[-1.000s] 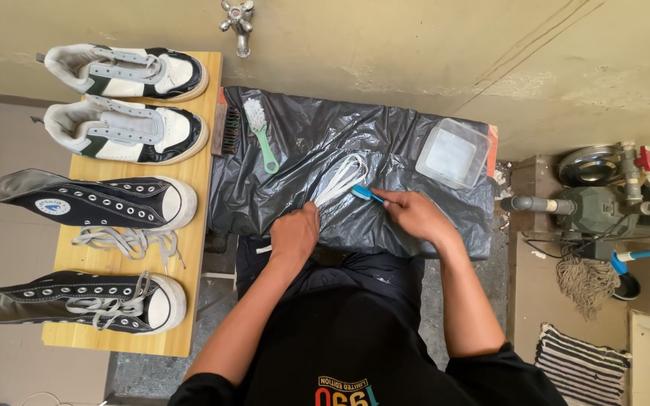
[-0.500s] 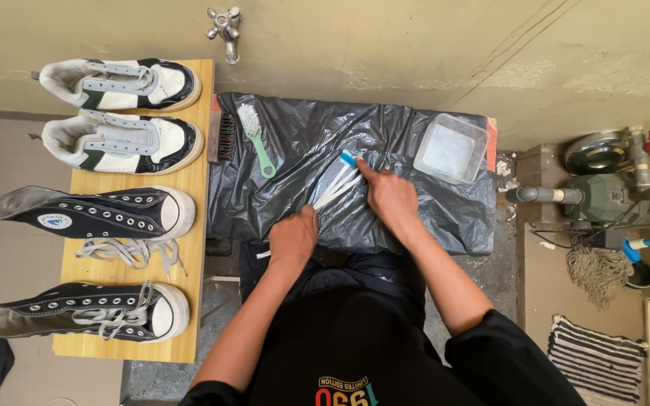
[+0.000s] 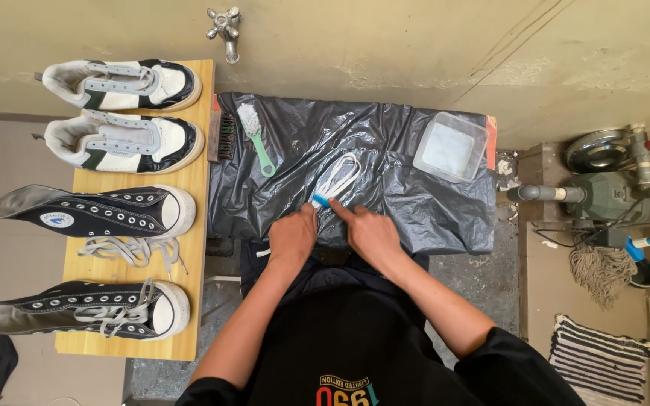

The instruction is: The person scrubs the interior of a white and black sneaker with a blue toothbrush, then removes the laces and scrubs them on a black plastic sheet. The cleaned shoe is placed on a wooden bench next to other shoes.

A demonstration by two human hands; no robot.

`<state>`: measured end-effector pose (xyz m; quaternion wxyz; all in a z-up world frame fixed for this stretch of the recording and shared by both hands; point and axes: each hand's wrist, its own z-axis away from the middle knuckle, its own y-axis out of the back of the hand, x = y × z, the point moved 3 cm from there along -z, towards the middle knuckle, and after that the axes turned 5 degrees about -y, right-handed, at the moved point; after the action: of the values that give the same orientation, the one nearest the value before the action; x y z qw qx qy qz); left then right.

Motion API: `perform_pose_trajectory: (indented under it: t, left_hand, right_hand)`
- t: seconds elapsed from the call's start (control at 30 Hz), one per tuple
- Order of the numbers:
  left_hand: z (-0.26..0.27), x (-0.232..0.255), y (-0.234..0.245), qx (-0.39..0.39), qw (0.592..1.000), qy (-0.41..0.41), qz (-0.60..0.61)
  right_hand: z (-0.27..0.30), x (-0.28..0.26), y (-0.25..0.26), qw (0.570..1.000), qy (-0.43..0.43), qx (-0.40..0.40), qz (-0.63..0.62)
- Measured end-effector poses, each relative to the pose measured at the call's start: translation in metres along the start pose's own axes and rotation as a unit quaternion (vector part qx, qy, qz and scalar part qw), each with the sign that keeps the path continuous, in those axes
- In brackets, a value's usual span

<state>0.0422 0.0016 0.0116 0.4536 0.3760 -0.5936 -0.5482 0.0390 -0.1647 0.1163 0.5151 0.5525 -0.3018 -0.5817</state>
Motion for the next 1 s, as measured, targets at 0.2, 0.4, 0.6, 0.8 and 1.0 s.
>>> perform_pose_trajectory:
  t: [0.2,0.4,0.6,0.8,1.0]
  left_hand:
    - [-0.003,-0.003,-0.005,0.007,1.0,-0.002,0.008]
    - [0.001,-0.001,-0.001,-0.023,1.0,0.005,0.022]
    - [0.002,-0.003,0.003,-0.034,0.999,0.015,0.017]
    - [-0.007,-0.007,0.055,-0.188,0.971,0.017,0.143]
    - [-0.02,0.006,0.149,-0.229,0.916,-0.043,0.327]
  right_hand:
    - [-0.029,0.056,-0.008,0.997,-0.058,0.022,0.034]
    - [-0.028,0.075,0.019,0.99,-0.136,0.001,-0.018]
    - [0.019,0.069,0.083,0.946,-0.153,-0.2,-0.206]
    - [0.006,0.062,0.059,0.952,-0.05,0.016,-0.302]
    - [-0.034,0.012,0.004,0.853,0.163,-0.005,-0.495]
